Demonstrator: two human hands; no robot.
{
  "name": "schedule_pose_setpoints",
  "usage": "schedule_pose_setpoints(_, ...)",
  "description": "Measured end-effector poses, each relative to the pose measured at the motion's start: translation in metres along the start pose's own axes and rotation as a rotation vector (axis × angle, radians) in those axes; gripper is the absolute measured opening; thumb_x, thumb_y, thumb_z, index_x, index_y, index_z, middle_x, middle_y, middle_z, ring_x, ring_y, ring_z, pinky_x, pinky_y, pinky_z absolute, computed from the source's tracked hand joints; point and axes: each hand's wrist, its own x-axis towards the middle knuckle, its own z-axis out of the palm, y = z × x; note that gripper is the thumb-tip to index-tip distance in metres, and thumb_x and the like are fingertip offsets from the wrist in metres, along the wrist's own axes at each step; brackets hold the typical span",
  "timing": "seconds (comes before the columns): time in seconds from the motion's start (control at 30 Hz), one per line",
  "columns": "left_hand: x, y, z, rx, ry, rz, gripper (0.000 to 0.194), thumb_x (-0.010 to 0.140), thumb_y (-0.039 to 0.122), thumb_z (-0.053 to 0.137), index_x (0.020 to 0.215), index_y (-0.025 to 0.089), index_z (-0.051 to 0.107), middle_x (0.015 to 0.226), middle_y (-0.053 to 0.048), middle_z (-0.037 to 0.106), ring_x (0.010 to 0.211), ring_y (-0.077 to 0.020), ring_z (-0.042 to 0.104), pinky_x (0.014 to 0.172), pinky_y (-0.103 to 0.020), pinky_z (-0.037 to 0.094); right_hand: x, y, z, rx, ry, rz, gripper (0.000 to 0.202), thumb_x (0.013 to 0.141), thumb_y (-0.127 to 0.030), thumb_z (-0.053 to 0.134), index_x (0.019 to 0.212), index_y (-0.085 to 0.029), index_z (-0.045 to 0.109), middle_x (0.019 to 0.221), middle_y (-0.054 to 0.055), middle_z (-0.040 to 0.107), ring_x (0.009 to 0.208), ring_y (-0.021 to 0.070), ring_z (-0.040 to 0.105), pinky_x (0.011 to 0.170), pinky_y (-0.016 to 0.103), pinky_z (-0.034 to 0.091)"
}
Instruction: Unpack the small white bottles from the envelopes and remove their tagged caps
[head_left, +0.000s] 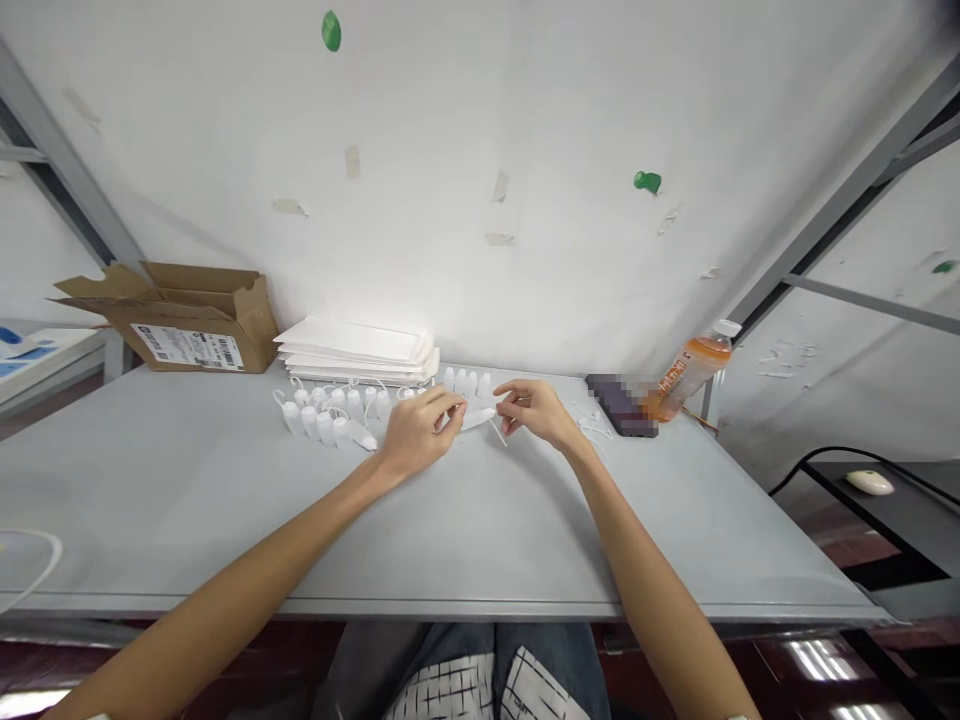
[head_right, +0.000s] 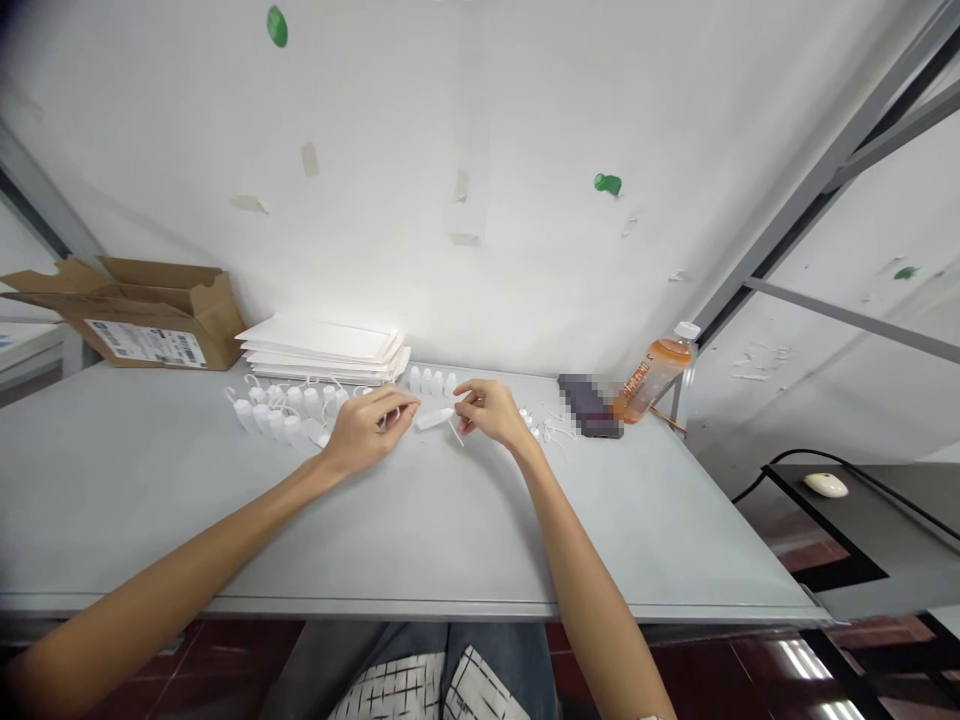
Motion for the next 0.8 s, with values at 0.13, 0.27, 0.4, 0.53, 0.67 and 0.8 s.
schedule_pose_setpoints(0.13,-0.009,0.006,0.012,-0.01,-0.153,-0.007,0.028,0.092,0.038,0.051,0.105,0.022,0.069,0.107,-0.006,0.066,0.088,-0.0184,0.062,0.064,-0.027,0.043,-0.018,-0.003,-0.008,0.125,-0.138,0.045,0.026,0.07,-0.03,0.073,0.089,-0.014,0.065,0.066,0.0,0.065,0.051,0.0133,0.063,0.056,0.032,0.058)
schedule_pose_setpoints(0.27,-0.016,0.011,0.022,-0.088,-0.346,-0.103,0.029,0.093,0.039,0.049,0.107,0.023,0.068,0.103,-0.004,0.068,0.083,-0.019,0.064,0.069,-0.029,0.045,-0.025,-0.002,0.001,0.186,-0.171,0.04,0.025,0.071,-0.031,0.072,0.088,-0.014,0.065,0.065,-0.001,0.063,0.052,0.0129,0.063,0.059,0.032,0.056)
schedule_pose_setpoints(0.4,-0.017,0.009,0.024,-0.059,-0.386,-0.136,0.029,0.094,0.037,0.047,0.107,0.022,0.068,0.091,-0.004,0.068,0.077,-0.0199,0.062,0.067,-0.03,0.044,-0.023,0.003,0.013,0.152,-0.109,0.038,0.023,0.073,-0.032,0.07,0.087,-0.015,0.063,0.065,-0.002,0.061,0.051,0.0117,0.06,0.052,0.027,0.052)
schedule_pose_setpoints(0.53,-0.014,0.004,0.023,-0.058,-0.364,-0.124,0.026,0.092,0.033,0.05,0.104,0.02,0.07,0.089,-0.005,0.067,0.077,-0.0202,0.061,0.066,-0.03,0.042,-0.02,0.011,0.02,-0.039,-0.082,0.018,0.03,0.08,-0.045,0.064,0.074,-0.016,0.061,0.062,-0.001,0.058,0.043,0.0082,0.05,0.04,0.021,0.036)
schedule_pose_setpoints(0.67,-0.014,0.003,0.024,-0.069,-0.349,-0.15,0.019,0.088,0.027,0.056,0.096,0.018,0.071,0.088,-0.005,0.067,0.077,-0.0199,0.06,0.067,-0.029,0.042,-0.02,0.015,0.023,-0.115,-0.155,-0.01,0.044,0.083,-0.055,0.058,0.062,-0.017,0.054,0.055,-0.002,0.056,0.041,0.0068,0.044,0.045,0.022,0.036)
schedule_pose_setpoints(0.8,-0.015,0.003,0.024,-0.1,-0.319,-0.178,0.017,0.087,0.026,0.06,0.095,0.018,0.073,0.087,-0.005,0.068,0.076,-0.0188,0.061,0.069,-0.029,0.042,-0.02,0.015,0.024,-0.067,-0.171,0.033,0.047,0.08,-0.06,0.059,0.063,-0.016,0.054,0.057,-0.001,0.057,0.041,0.0066,0.044,0.045,0.023,0.034)
